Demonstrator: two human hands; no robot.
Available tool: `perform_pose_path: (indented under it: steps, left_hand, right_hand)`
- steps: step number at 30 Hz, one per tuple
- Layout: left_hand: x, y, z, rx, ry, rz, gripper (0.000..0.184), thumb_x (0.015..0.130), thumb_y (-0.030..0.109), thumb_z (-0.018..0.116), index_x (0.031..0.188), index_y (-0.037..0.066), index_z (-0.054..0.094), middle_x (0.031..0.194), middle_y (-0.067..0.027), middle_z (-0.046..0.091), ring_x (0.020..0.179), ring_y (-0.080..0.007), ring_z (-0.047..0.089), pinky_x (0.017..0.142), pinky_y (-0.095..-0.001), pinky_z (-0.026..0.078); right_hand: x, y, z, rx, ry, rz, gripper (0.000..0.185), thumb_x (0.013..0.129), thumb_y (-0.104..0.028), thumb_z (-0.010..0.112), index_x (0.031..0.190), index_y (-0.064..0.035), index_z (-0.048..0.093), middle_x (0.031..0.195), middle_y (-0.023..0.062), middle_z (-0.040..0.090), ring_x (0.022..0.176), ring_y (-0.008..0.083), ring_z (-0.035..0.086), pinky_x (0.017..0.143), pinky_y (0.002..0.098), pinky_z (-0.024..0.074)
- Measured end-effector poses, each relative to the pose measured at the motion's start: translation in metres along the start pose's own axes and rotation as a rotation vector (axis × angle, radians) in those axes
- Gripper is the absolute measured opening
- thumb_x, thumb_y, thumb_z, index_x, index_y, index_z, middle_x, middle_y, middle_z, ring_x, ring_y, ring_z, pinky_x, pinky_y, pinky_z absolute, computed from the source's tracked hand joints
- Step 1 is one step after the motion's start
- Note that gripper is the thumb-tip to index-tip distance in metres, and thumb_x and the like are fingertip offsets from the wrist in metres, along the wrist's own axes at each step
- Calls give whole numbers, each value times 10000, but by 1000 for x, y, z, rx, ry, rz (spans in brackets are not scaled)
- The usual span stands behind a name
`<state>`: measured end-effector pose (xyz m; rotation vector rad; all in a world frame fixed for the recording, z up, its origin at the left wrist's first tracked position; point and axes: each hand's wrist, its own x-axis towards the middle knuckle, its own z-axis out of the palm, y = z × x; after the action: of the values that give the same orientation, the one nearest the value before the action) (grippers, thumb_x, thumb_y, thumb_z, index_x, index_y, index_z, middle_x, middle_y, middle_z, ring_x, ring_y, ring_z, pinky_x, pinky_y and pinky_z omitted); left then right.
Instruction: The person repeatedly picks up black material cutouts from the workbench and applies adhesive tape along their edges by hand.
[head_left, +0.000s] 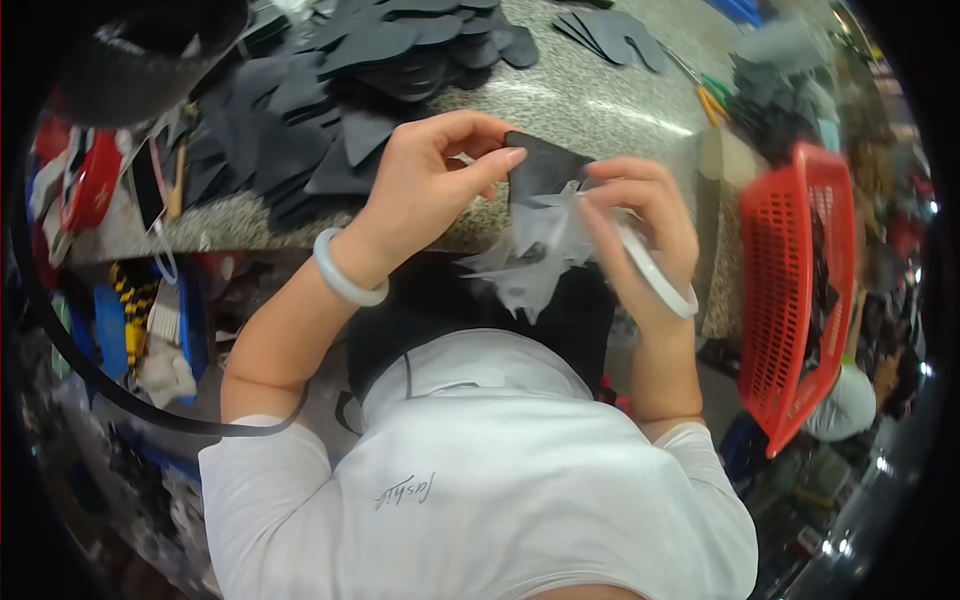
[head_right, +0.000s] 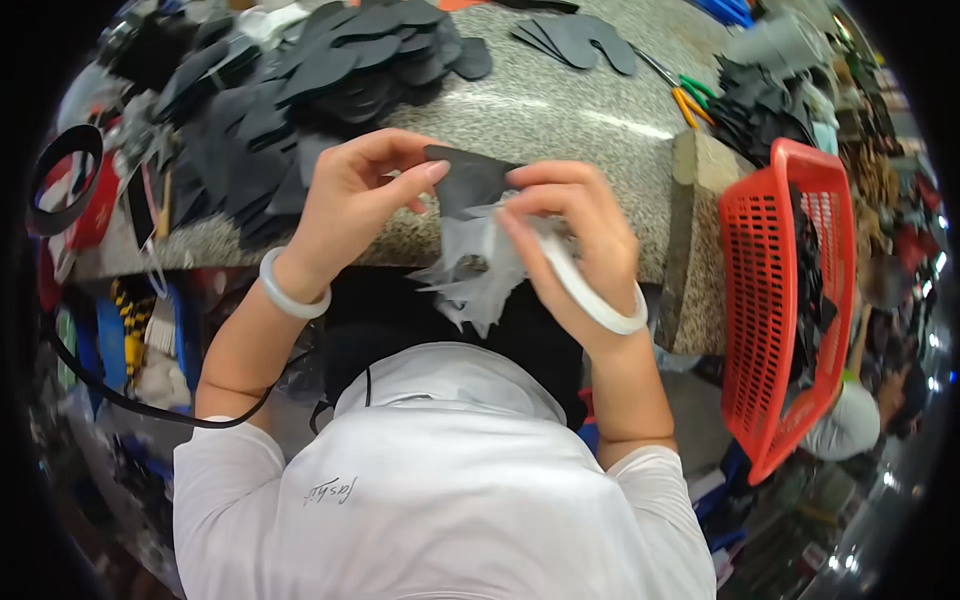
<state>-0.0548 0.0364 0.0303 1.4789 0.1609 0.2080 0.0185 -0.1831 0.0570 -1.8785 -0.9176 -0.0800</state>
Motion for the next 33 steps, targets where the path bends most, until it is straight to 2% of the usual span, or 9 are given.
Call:
perform_pose_path:
  steps: [3, 6, 14, 17, 18, 20, 22, 26, 33]
  left_hand:
    - [6, 0, -3, 29, -69, 42, 200, 899, 45, 732, 1093, -2, 751, 878, -37, 718, 750, -81, 634, 643, -231, 525]
    - [12, 2, -11, 198, -153, 193, 219, 879, 17, 728, 1095, 36, 762, 848, -43, 711, 740, -99, 635, 630, -250, 511]
    - [19, -2, -19, 508, -216, 558, 274, 758, -52, 749, 1009, 56, 772, 824, -77, 696, 713, -244, 649, 602, -321, 501]
    - [10, -6, -12, 471, -233, 489, 286, 791, -61, 733, 1053, 49, 768, 851, -85, 704, 739, -216, 670, 634, -302, 535]
    - [5, -6, -9, 299, -219, 337, 253, 832, -78, 714, 1066, 10, 754, 943, -99, 706, 809, -186, 674, 678, -283, 538]
    - [-1, -7, -3, 127, -182, 186, 222, 872, -95, 694, 1079, -29, 740, 1035, -113, 709, 879, -156, 678, 722, -263, 542]
    - [-7, -3, 2, -148, -210, -21, 214, 906, -58, 686, 1117, -80, 709, 1120, -123, 681, 937, -142, 667, 766, -257, 557]
    - [-2, 15, 4, -158, -291, -415, 179, 924, 33, 699, 1083, -46, 723, 947, -76, 719, 849, -108, 681, 776, -238, 556]
    - [-4, 5, 17, -276, -489, -606, 197, 900, 158, 736, 955, -30, 718, 924, -103, 729, 837, -159, 728, 761, -294, 623]
  right_hand:
    - [22, -9, 14, -40, -117, -126, 202, 799, 73, 782, 960, 5, 681, 923, 108, 683, 832, 211, 663, 701, 278, 521]
    - [31, -9, 20, -123, -119, -87, 201, 792, 68, 794, 948, 1, 687, 913, 101, 672, 780, 197, 640, 679, 271, 512]
    - [28, -10, 27, -278, -58, 40, 382, 717, -12, 882, 1072, -35, 744, 1208, 116, 618, 798, 132, 649, 687, 264, 537]
    - [31, -10, 31, -33, 352, 163, 337, 693, -89, 911, 982, -16, 752, 1080, 116, 627, 702, 173, 677, 581, 286, 553]
    - [27, -4, 29, -35, 337, 155, 337, 693, -89, 911, 982, -16, 752, 1080, 116, 627, 702, 173, 677, 581, 286, 553]
    - [17, 9, 23, -300, 35, -334, 330, 663, -38, 872, 970, -27, 751, 938, 87, 647, 681, 156, 654, 566, 280, 532]
    - [11, 12, 17, -261, -26, -339, 318, 672, 8, 859, 965, -33, 742, 928, 88, 646, 686, 161, 648, 574, 271, 524]
    - [-2, 17, 6, -171, -131, -339, 303, 688, 102, 803, 946, -41, 732, 917, 90, 647, 695, 172, 633, 585, 247, 504]
    - [-32, 23, -9, -122, -162, -503, 310, 638, 19, 796, 937, -58, 761, 899, 61, 653, 668, 165, 615, 547, 247, 481]
